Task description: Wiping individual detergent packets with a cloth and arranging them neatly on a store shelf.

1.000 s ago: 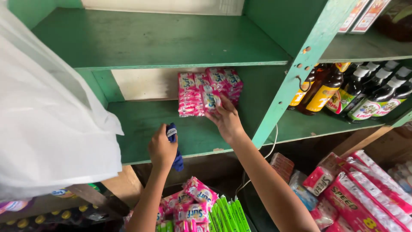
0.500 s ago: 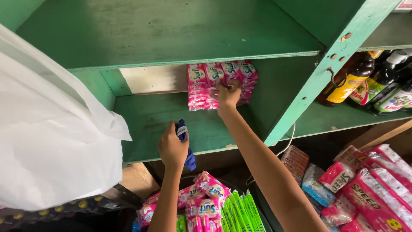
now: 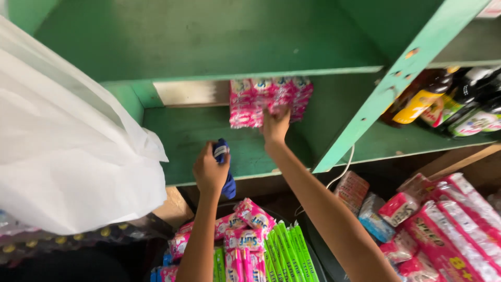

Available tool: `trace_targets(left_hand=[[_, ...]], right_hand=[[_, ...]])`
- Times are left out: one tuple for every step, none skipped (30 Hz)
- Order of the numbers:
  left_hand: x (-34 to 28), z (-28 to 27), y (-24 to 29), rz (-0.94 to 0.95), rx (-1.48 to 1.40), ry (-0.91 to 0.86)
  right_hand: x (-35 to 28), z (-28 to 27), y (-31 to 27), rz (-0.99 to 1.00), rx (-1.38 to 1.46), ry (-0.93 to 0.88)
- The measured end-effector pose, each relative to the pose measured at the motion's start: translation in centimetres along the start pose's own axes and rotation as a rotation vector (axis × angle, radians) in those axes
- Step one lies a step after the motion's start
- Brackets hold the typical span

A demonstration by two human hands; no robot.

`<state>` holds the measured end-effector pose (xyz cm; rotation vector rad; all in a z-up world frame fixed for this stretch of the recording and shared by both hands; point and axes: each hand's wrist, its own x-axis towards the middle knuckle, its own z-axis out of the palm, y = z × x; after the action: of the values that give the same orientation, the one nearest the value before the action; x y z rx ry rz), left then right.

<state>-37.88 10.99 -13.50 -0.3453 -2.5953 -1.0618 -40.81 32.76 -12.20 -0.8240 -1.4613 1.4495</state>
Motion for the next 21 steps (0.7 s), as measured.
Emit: trace_targets(left_hand=[[0.1, -0.2, -0.1, -0.035, -0.083, -0.035], [0.2, -0.5, -0.2, -0.068, -0.167, -0.071], [0.8, 0.0, -1.0, -0.058, -0.177, -0.064], [1.3, 0.4, -1.8, -0.143, -0.302, -0.084], [1.6, 0.8, -2.7, -0.232, -0.424, -0.106], [1.1, -0.4, -2.2, -0.226, -0.431, -0.102], [1.2, -1.6, -1.6, -0.284, -0.492, -0.099], [1.3, -2.8, -1.0, -0.341, -0.553, -0.097], [1.4, -3.8, -0.3, -0.337, -0.554, -0.095], [1.5, -4.7, 0.3, -0.374, -0.704, -0.113], [0.3, -5.5, 0.1, -0.431, -0.849, -0.138], [-1.6, -7.9, 1.8, -0.448, -0.844, -0.141], [-2.9, -10.3, 3.7, -0.506, -0.96, -0.175], [-4.1, -12.7, 5.6, -0.564, -1.076, -0.207], [-5.4, -14.4, 6.2, -0.577, -1.074, -0.2], [-6.6, -16.1, 6.7, -0.649, -1.157, -0.231], [-7.7, -17.5, 7.2, -0.719, -1.237, -0.268], [-8.1, -17.1, 5.6, -0.729, -1.233, -0.267], [-8.5, -16.8, 3.8, -0.73, -1.255, -0.272], [-8.8, -16.4, 2.0, -0.73, -1.276, -0.278], [-10.3, -17.9, 1.8, -0.742, -1.268, -0.281]], right_hand=[[-1.2, -1.0, -0.6, 0.015, 0.016, -0.072], [-2.4, -2.0, -1.3, 0.029, 0.031, -0.146], [-3.2, -2.7, -2.3, 0.015, 0.035, -0.141], [-4.0, -3.6, -3.2, 0.028, -0.021, -0.241], [-5.1, -4.5, -4.0, 0.047, -0.081, -0.343], [-6.4, -5.6, -5.5, 0.037, -0.08, -0.341], [-7.5, -6.3, -7.1, 0.053, -0.093, -0.417], [-8.7, -7.0, -8.7, 0.069, -0.107, -0.492], [-8.9, -7.3, -9.1, 0.065, -0.104, -0.491], [-9.2, -7.5, -9.3, 0.06, -0.127, -0.545], [-10.4, -8.4, -8.9, 0.073, -0.163, -0.604], [-11.9, -9.5, -10.0, 0.087, -0.172, -0.609], [-13.0, -10.2, -11.4, 0.068, -0.202, -0.666], [-14.1, -10.8, -12.8, 0.048, -0.231, -0.723], [-15.2, -11.5, -13.2, 0.055, -0.237, -0.734], [-16.4, -12.2, -13.5, 0.044, -0.25, -0.785], [-17.4, -12.9, -13.6, 0.035, -0.262, -0.829], [-18.7, -14.0, -13.8, 0.043, -0.265, -0.833], [-20.2, -15.0, -14.0, 0.035, -0.273, -0.876], [-21.6, -16.1, -14.0, 0.026, -0.281, -0.919], [-22.8, -17.1, -13.4, 0.04, -0.282, -0.92]])
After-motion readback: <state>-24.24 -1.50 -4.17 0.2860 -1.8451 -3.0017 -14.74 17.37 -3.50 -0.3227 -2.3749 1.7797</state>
